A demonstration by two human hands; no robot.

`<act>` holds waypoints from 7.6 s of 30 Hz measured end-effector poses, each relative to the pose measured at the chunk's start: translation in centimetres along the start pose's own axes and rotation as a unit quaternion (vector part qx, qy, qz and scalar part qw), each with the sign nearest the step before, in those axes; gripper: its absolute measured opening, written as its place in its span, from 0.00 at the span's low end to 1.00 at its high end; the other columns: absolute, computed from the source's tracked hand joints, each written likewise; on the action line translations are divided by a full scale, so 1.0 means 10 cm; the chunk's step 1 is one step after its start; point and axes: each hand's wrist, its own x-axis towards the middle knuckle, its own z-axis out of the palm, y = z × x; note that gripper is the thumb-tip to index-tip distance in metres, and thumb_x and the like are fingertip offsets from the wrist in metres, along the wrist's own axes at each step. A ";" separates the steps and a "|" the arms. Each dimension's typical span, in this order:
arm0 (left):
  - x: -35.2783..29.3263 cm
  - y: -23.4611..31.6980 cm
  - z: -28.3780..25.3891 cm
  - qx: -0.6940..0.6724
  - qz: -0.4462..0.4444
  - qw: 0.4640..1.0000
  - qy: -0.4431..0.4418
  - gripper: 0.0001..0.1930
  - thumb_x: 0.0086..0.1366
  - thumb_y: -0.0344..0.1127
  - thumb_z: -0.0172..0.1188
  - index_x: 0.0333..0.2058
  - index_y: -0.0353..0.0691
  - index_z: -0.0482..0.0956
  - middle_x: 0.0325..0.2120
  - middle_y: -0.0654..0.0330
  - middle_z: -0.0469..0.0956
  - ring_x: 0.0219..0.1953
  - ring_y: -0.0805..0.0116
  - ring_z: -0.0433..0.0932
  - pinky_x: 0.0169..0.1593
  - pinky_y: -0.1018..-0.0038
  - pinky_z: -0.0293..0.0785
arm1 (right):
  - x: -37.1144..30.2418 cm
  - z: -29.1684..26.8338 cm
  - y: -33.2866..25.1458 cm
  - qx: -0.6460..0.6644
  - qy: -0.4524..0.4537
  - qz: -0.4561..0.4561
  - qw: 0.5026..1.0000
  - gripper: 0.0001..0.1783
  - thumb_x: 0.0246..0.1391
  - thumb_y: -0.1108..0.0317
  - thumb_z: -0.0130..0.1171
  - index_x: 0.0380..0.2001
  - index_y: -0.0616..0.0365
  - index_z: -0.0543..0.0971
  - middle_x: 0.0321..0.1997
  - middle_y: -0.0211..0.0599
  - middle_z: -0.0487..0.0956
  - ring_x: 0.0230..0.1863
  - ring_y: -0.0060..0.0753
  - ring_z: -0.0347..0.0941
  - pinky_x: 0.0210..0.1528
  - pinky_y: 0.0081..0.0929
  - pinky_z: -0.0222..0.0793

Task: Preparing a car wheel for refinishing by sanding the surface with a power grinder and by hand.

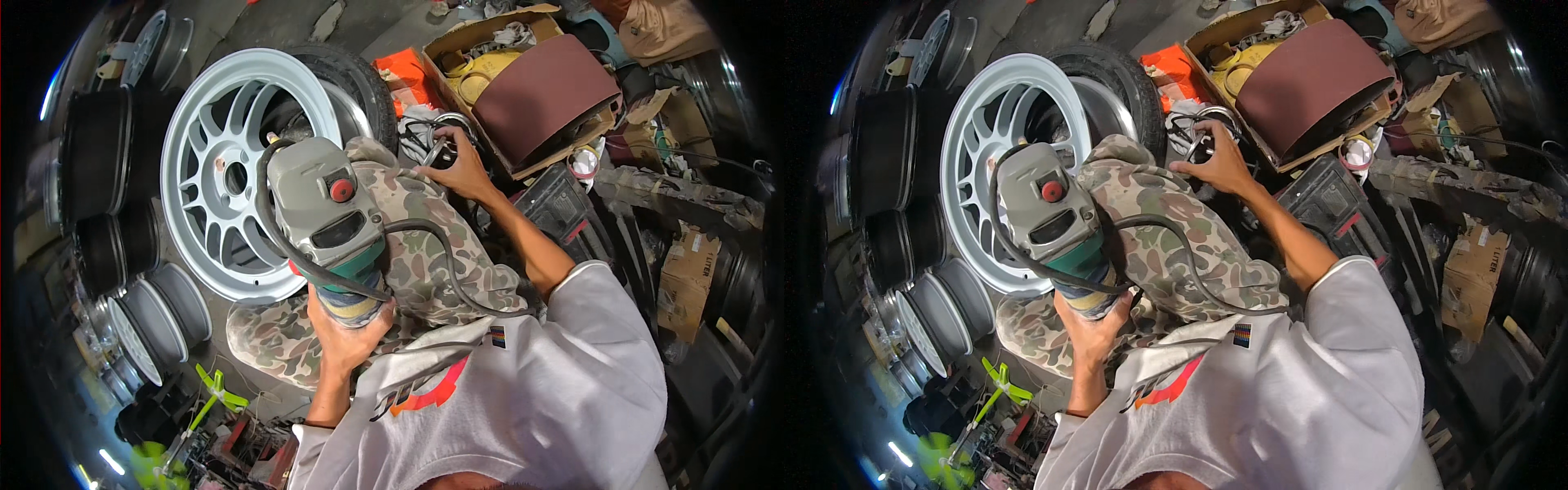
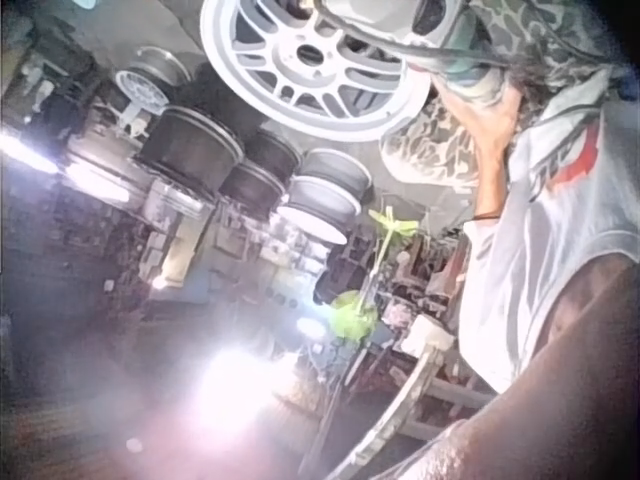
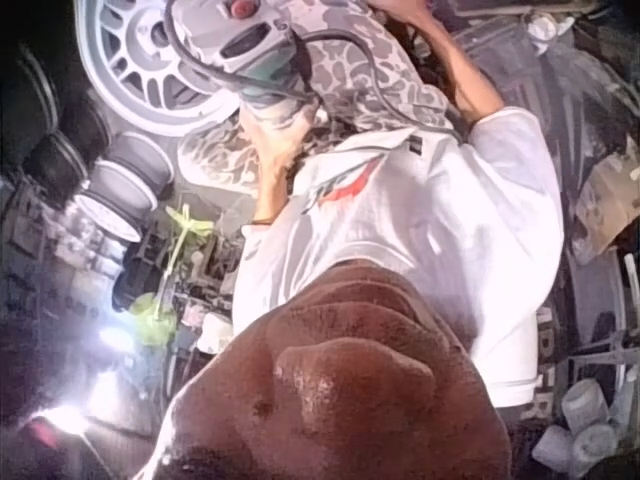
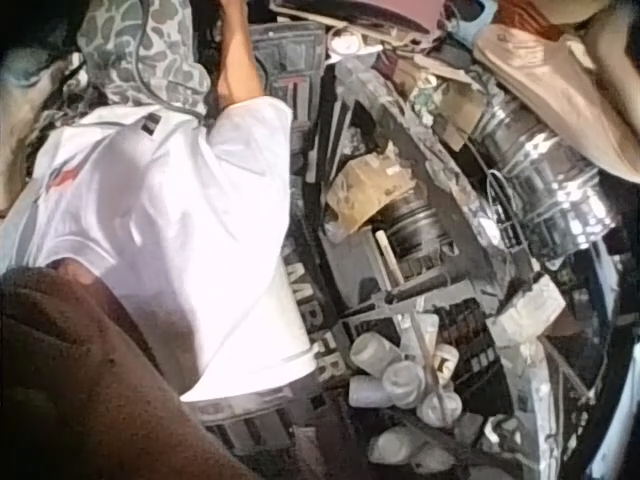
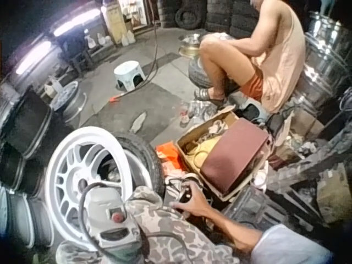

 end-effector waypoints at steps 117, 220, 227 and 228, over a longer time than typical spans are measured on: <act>-0.11 0.29 -0.18 0.071 0.067 0.994 0.037 0.43 0.44 0.28 0.75 0.60 0.29 0.65 0.45 0.54 0.79 0.41 0.67 0.81 0.48 0.73 0.77 | -1.39 -1.07 -0.26 -0.188 -0.230 0.209 0.932 0.17 0.57 0.57 0.66 0.36 0.63 0.85 0.36 0.59 0.82 0.44 0.63 0.80 0.45 0.49 0.75; 0.09 0.42 -0.16 0.063 -0.052 0.996 -0.032 0.44 0.39 0.37 0.79 0.55 0.33 0.65 0.44 0.53 0.76 0.44 0.66 0.78 0.50 0.70 0.74 | 1.16 -4.13 1.24 -0.580 0.045 0.439 0.685 0.23 0.61 0.67 0.63 0.59 0.55 0.80 0.67 0.46 0.76 0.66 0.52 0.75 0.64 0.47 0.74; 0.09 0.44 -0.19 0.095 -0.054 0.994 -0.024 0.48 0.38 0.37 0.79 0.58 0.32 0.63 0.44 0.53 0.77 0.43 0.65 0.79 0.49 0.70 0.76 | 1.17 -4.30 1.68 -0.574 0.041 0.433 0.694 0.22 0.61 0.67 0.59 0.58 0.57 0.80 0.66 0.48 0.77 0.67 0.54 0.73 0.66 0.46 0.71; 0.09 0.44 -0.19 0.092 -0.055 0.994 -0.031 0.48 0.38 0.36 0.78 0.59 0.32 0.63 0.45 0.53 0.78 0.42 0.64 0.79 0.48 0.69 0.77 | 1.18 -4.29 1.66 -0.570 0.040 0.435 0.696 0.22 0.61 0.67 0.59 0.58 0.56 0.81 0.66 0.48 0.77 0.67 0.54 0.73 0.66 0.46 0.72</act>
